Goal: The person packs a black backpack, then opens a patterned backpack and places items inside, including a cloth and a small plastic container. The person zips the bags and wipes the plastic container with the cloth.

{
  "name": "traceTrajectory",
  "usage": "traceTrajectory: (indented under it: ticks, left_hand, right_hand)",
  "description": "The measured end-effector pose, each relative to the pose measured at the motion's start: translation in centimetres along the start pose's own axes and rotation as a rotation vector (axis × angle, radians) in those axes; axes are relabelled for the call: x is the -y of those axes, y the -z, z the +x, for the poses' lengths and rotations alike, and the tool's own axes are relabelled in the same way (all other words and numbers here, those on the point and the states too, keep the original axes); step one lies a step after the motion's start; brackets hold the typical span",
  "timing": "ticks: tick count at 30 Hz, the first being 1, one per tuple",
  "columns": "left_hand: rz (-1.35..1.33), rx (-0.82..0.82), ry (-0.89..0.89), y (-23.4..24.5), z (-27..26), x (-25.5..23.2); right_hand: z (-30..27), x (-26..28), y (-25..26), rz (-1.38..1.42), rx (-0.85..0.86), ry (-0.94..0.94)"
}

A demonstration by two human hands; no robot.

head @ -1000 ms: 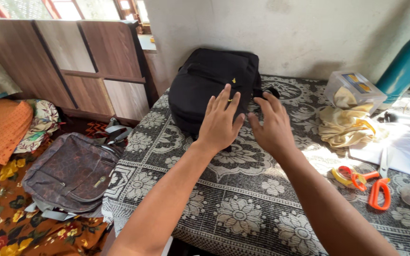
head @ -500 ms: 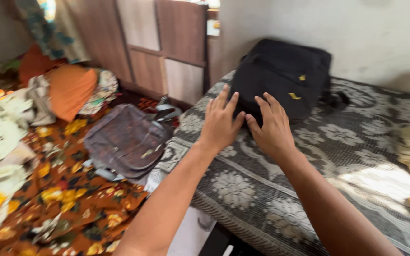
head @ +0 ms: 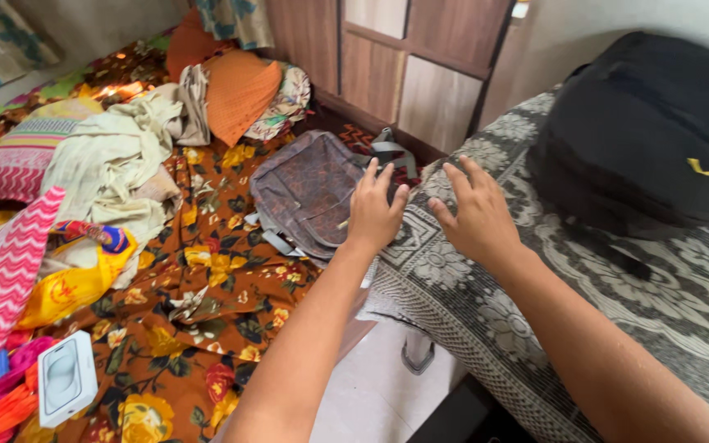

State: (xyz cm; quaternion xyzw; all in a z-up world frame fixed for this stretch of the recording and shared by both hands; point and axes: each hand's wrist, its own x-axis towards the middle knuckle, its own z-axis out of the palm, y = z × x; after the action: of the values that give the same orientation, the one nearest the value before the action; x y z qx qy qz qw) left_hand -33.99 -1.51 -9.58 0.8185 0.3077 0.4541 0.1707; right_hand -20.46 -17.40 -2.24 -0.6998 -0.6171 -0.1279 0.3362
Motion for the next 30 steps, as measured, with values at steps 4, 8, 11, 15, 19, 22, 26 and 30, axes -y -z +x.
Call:
traceTrajectory:
  ticks: [4, 8, 11, 15, 19, 22, 26, 30]
  left_hand:
    - [-0.012, -0.135, 0.217, -1.0, -1.5, 7.0]
    - [0.077, -0.068, 0.778, -1.0, -3.4, 11.8]
    - [0.123, 0.049, 1.208, -0.7, -5.3, 13.9]
    - [-0.028, -0.134, 1.409, -1.7, -6.8, 16.1]
    - [-0.064, -0.247, 1.436, -3.3, -7.8, 19.0]
    - [-0.211, -0.310, 1.501, -3.5, -8.8, 21.2]
    - [-0.626, -0.429, 1.248, -3.4, -8.9, 22.4]
    - [-0.969, -0.491, 1.248, -3.0, -6.4, 21.7]
  right_hand:
    - [0.9, 1.1, -2.9, 0.009, 0.114, 0.028]
    - [0.9, 1.8, -4.9, -0.057, 0.191, 0.064]
    - [0.7, 1.7, -5.4, -0.067, 0.238, 0.053]
    - [0.8, 1.7, -5.2, -0.047, 0.244, 0.040]
    - [0.8, 2.0, -5.0, -0.039, 0.248, 0.037]
    - [0.8, 2.1, -4.8, -0.028, 0.245, 0.025]
    - [0.7, 2.1, -4.8, -0.024, 0.229, 0.040]
    - [0.7, 1.9, -4.9, -0.025, 0.205, 0.061]
